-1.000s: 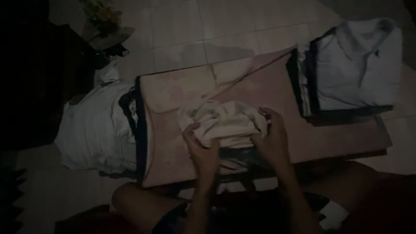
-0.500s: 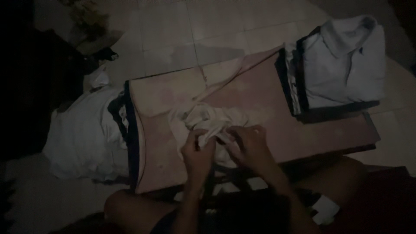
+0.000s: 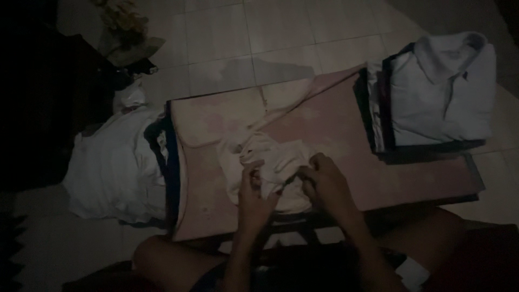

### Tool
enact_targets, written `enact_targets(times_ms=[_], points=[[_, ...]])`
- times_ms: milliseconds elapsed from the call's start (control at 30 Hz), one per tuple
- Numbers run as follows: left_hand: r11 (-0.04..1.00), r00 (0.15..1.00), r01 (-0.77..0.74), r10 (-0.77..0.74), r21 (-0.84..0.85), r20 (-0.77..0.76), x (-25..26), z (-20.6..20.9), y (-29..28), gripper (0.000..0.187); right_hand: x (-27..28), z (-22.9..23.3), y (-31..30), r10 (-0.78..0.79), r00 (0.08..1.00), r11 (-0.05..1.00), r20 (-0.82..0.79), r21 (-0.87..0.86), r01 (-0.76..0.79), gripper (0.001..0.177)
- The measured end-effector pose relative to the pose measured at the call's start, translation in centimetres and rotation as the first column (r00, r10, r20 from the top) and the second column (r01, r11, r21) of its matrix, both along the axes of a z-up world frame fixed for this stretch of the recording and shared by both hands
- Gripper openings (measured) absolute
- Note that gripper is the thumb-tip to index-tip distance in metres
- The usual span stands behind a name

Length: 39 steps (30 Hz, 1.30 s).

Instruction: The person folds a light-colored garment on a low table, smoothing and aligning edges, then folds it into a compact rectangle and places it on a growing stack. The person repeats the process with another garment, smoothing and folding it before stacking it with the others.

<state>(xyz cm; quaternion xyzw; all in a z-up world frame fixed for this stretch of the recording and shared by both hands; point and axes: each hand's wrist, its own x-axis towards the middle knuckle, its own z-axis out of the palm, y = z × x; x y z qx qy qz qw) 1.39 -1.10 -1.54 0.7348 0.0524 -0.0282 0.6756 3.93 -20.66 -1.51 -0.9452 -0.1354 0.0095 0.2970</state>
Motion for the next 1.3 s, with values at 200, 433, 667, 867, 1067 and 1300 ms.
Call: enact_targets(times_ms=[200,433,667,867,1067,1300], points=[[0.997,0.993,-0.039,0.031,-0.074,-0.112,-0.2,-0.2,-0.4,0.069,0.1,-1.7,1.6,0.003,1.0,0.999,-0.026,-0.051,-0.004,0.032],[0.988,0.989,-0.147,0.147,-0.055,-0.008,0.1,-2.8,0.5,0.055,-0.5,-2.2,0.6,0.017,0.998,0.999,0.065,0.042,-0.02,0.023],[0.974,0.974,-0.223,0.224,0.031,-0.021,0.6,-4.7,2.0,0.051,-1.3,-2.1,-3.3,-0.067,0.976,0.728,-0.208,0.659,0.19,0.018],[0.977,0.971,-0.161,0.132,-0.137,-0.201,1.2,-2.3,2.4,0.042,-1.5,-3.5,-4.0,0.352,0.812,-0.224,-0.466,0.8,0.556,0.022],[0.893,0.961,-0.102,-0.025,0.438,0.274,-0.7,1.2,1.4,0.039,-2.0,-3.7,-2.7,0.339,0.829,-0.166,-0.446,0.838,0.519,0.022],[0.896,0.968,0.147,-0.218,0.419,0.125,-0.8,0.9,-0.2,0.06,-2.2,-4.6,-1.9,0.213,0.848,0.01,-0.485,0.869,0.494,0.012]])
